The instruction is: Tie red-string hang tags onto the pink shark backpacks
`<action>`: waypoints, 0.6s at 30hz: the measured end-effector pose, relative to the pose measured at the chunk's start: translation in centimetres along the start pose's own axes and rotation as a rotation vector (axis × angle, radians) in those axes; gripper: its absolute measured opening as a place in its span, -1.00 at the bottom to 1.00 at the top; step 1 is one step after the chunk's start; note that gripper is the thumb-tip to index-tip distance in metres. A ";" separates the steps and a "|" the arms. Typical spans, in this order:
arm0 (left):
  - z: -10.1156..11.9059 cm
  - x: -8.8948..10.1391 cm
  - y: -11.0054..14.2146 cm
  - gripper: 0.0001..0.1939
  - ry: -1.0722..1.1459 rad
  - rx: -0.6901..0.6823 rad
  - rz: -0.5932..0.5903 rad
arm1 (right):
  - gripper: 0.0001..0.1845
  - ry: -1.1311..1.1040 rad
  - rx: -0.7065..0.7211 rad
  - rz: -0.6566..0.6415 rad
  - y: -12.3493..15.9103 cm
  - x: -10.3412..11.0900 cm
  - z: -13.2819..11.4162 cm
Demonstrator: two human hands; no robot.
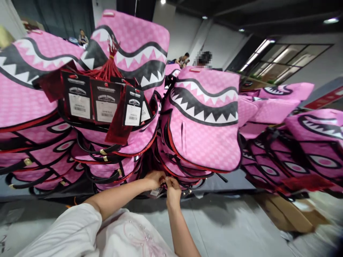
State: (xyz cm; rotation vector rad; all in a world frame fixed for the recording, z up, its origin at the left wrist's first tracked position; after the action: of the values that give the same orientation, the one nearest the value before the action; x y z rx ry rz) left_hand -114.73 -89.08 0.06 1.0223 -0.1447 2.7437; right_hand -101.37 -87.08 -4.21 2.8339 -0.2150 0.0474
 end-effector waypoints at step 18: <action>-0.5 -0.6 -0.5 -0.79 0.008 0.046 0.059 | -0.56 0.013 -0.004 0.042 -1.3 0.4 0.6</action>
State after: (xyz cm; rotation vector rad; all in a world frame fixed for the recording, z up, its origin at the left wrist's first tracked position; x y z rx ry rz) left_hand -114.54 -88.63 -0.68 1.0352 -0.1126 2.8162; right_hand -100.81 -86.11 -5.16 2.8246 -0.2717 0.0740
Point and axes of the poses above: each hand's wrist, its own y-axis away from the middle knuckle, its own x-axis out of the back of the hand, z = x × y, the point moved 7 cm from there along -y, towards the middle knuckle, and after that the axes turned 14 degrees about -x, right-handed, at the moved point
